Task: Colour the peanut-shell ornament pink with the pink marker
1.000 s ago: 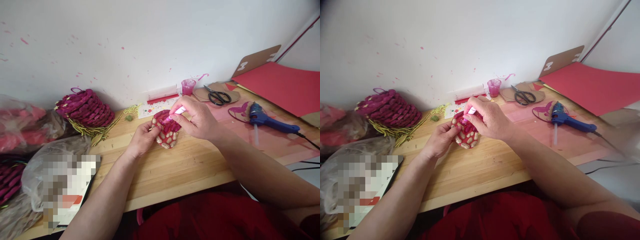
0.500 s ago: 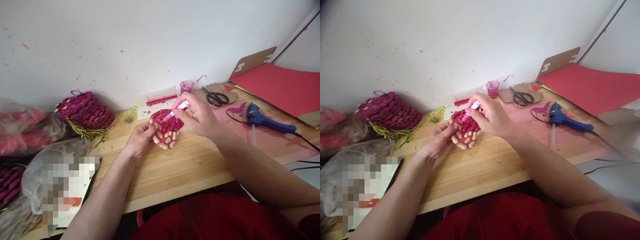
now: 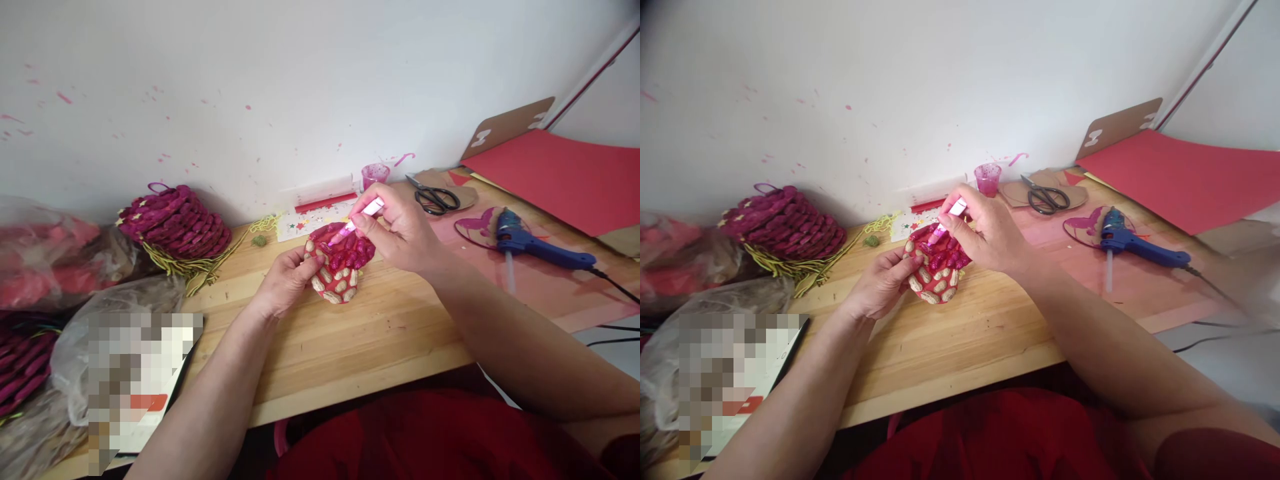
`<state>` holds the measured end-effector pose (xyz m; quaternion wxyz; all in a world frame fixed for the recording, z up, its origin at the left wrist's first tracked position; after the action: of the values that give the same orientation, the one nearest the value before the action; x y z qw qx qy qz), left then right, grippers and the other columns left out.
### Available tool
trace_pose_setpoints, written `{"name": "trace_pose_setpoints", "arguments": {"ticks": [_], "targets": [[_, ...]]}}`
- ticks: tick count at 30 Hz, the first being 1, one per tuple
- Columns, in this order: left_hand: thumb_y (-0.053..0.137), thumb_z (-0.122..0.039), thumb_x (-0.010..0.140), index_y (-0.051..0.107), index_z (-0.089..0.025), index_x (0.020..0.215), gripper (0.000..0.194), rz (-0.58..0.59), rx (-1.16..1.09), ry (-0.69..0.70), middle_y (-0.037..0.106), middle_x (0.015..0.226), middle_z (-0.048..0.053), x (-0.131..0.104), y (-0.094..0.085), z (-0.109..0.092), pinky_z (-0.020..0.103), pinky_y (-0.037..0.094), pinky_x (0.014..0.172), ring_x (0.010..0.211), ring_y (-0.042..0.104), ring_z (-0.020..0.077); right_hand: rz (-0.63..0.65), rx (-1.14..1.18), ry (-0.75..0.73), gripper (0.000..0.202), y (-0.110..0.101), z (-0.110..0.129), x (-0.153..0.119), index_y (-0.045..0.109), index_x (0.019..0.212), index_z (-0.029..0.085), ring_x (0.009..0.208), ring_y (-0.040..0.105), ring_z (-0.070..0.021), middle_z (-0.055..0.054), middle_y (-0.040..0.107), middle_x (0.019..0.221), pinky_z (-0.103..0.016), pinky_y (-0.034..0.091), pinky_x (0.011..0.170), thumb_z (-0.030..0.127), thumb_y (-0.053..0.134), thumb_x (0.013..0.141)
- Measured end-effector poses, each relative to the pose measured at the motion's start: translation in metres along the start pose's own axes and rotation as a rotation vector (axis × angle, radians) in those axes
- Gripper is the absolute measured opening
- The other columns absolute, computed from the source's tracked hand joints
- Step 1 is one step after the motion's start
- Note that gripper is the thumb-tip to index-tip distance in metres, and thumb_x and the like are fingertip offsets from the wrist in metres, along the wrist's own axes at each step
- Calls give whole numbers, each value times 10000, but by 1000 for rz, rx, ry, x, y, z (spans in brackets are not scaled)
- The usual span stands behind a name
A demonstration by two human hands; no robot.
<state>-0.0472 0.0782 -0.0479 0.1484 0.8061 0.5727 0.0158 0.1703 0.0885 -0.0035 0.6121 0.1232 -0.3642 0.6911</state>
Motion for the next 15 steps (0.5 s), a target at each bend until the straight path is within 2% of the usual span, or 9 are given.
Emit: {"name": "trace_pose_setpoints", "arguments": {"ticks": [4,10,15], "targets": [[959,-477,685,751,-137,899,452,2,13,13,783,783,68,1,-2,1,288,557,656,630,682,164,37,32,-11,315,0,-1,1,591,944,239,611,615,-147,9,708,727,-279,443,555,544,656,994],[955,-463,703,773,-145,935,434,37,23,12,788,798,59,0,-1,3,280,547,691,663,686,160,-5,48,-2,329,-1,-1,2,608,939,242,558,562,-127,21,657,698,-268,401,508,563,670,980],[957,-466,696,781,-144,934,437,36,18,13,790,801,63,0,-1,3,292,550,697,667,695,172,50,58,26,330,-2,0,2,590,934,245,515,534,-122,42,631,646,-265,384,487,565,654,989]]}}
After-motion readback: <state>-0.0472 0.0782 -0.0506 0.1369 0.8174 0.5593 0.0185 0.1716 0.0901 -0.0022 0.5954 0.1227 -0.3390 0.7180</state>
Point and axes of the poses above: each hand's wrist, its own x-axis towards the middle knuckle, its own y-axis out of the palm, z = x × y, the point moved 1 cm from there along x, towards the middle knuckle
